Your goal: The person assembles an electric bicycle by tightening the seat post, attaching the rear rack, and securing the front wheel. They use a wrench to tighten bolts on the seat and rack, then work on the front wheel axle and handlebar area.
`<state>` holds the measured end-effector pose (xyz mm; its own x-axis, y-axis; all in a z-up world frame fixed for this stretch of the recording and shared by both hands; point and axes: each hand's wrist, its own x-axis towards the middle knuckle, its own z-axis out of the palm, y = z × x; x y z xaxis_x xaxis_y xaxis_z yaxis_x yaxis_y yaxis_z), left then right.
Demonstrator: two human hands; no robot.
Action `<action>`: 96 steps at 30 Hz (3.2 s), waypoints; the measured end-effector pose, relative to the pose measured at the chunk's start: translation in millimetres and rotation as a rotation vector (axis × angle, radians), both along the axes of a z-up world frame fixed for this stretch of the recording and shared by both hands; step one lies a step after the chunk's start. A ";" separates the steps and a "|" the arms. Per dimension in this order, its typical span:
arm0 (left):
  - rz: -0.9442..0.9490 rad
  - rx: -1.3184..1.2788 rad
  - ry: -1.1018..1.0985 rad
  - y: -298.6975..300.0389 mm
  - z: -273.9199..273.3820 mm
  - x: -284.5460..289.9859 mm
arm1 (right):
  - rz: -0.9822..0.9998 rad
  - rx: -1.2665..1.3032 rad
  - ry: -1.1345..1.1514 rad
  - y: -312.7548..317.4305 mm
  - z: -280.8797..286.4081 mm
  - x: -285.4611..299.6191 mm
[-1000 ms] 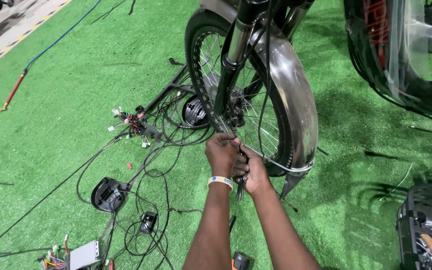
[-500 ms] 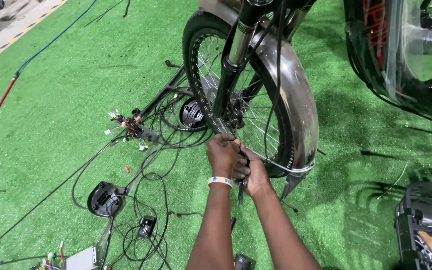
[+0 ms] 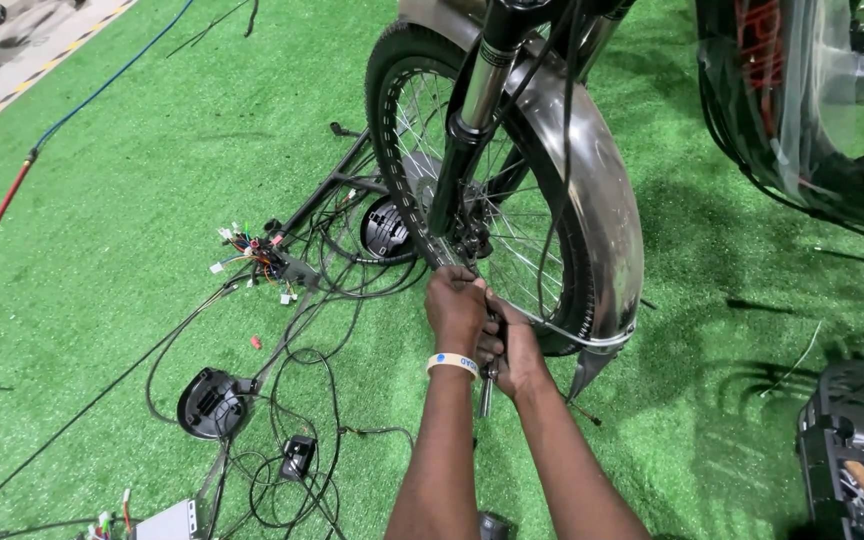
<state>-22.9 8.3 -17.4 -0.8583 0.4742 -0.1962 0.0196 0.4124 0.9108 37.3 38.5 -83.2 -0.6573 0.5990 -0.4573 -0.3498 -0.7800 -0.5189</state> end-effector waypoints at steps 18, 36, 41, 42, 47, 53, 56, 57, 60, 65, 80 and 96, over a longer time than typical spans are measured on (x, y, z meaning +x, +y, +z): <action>0.123 -0.019 -0.038 22.9 -24.3 -16.5 | -0.201 0.409 -0.342 -1.6 -46.6 -29.1; 0.059 0.250 -0.194 35.7 -81.1 -46.1 | 0.134 0.182 0.317 -7.1 -52.7 23.3; 0.057 0.263 -0.163 36.6 -94.7 -51.4 | -0.068 0.404 0.028 -11.8 -62.0 12.3; 0.059 0.262 -0.164 32.4 -83.3 -46.3 | -0.067 0.403 0.027 -8.3 -64.2 13.0; 0.033 0.131 -0.100 31.3 -76.5 -39.9 | -0.293 1.066 -0.768 -26.4 -49.3 14.2; 0.064 -0.013 -0.030 14.2 -35.5 -22.7 | -0.025 0.458 -0.269 29.1 -123.5 19.7; 0.074 -0.008 -0.046 11.9 -32.6 -22.9 | 0.073 0.442 -0.191 -7.5 -38.0 20.0; 0.070 -0.005 -0.046 16.2 -34.1 -22.5 | 0.069 0.444 -0.192 -5.4 -36.7 17.5; 0.102 0.006 -0.054 23.2 -41.4 -23.8 | -0.068 0.699 -0.262 -10.9 -31.1 9.0; 0.158 -0.036 0.004 21.0 -41.9 -29.4 | -0.111 0.723 -0.477 -19.1 -52.0 2.0; 0.136 -0.018 0.084 16.4 -31.7 -20.5 | -0.282 0.594 -0.458 -28.0 -26.2 12.4; 0.118 0.166 -0.057 23.4 -41.5 -25.5 | -0.056 0.779 -0.434 -3.9 -29.0 10.9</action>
<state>-48.4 31.7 -59.0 -0.8997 0.4005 -0.1737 -0.0735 0.2531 0.9646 48.1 34.6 -112.2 -0.4819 0.8694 -0.1088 -0.0261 -0.1383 -0.9900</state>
